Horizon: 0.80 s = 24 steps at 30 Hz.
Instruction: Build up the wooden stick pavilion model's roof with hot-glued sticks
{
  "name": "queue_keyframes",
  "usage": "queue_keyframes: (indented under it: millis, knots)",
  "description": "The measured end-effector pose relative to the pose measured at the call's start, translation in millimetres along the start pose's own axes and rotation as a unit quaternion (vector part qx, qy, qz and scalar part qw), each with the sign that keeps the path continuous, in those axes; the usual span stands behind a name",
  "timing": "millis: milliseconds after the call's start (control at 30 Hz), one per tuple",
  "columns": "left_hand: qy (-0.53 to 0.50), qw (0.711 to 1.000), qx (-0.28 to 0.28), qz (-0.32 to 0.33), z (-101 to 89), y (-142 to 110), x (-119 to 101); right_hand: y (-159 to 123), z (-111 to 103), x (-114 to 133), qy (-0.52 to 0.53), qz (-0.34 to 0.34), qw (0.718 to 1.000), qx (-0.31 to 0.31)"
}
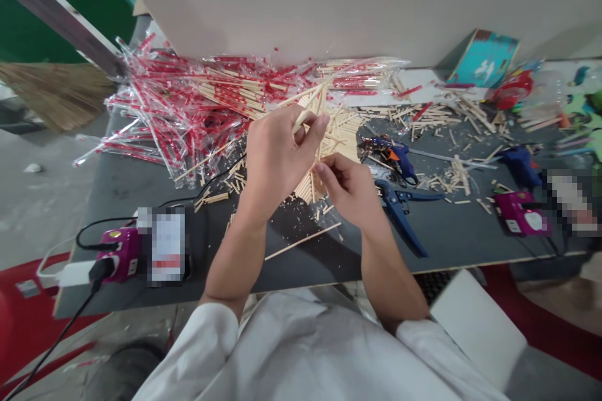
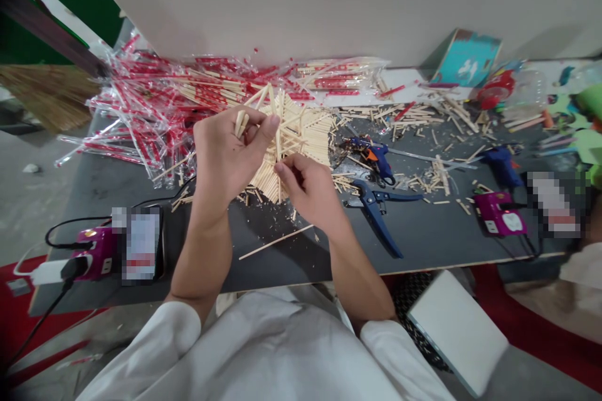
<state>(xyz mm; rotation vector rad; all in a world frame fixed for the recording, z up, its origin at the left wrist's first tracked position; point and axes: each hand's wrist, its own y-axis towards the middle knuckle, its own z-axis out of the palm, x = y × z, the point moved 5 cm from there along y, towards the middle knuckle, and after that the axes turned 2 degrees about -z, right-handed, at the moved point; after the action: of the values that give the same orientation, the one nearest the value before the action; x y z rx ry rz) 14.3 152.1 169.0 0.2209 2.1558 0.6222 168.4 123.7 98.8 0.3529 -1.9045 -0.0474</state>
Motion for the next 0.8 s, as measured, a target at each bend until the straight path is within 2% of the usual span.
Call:
queue_keyframes:
  millis: [300, 433, 633, 800]
  knots:
    - [0.032, 0.999, 0.017, 0.006, -2.8, 0, -1, 0, -3, 2, -0.012, 0.000, 1.000, 0.006]
    - [0.028, 1.000, 0.006, 0.010, -13.6, 1, -2, 0, -16, 6, -0.021, -0.015, 0.999, -0.024]
    - [0.013, 1.000, 0.001, 0.024, -22.1, 2, -4, 24, -45, 38, -0.037, -0.079, 0.991, -0.102]
    - [0.014, 1.000, -0.004, 0.028, -20.1, 2, -5, 53, -51, 63, -0.040, -0.143, 0.980, -0.135]
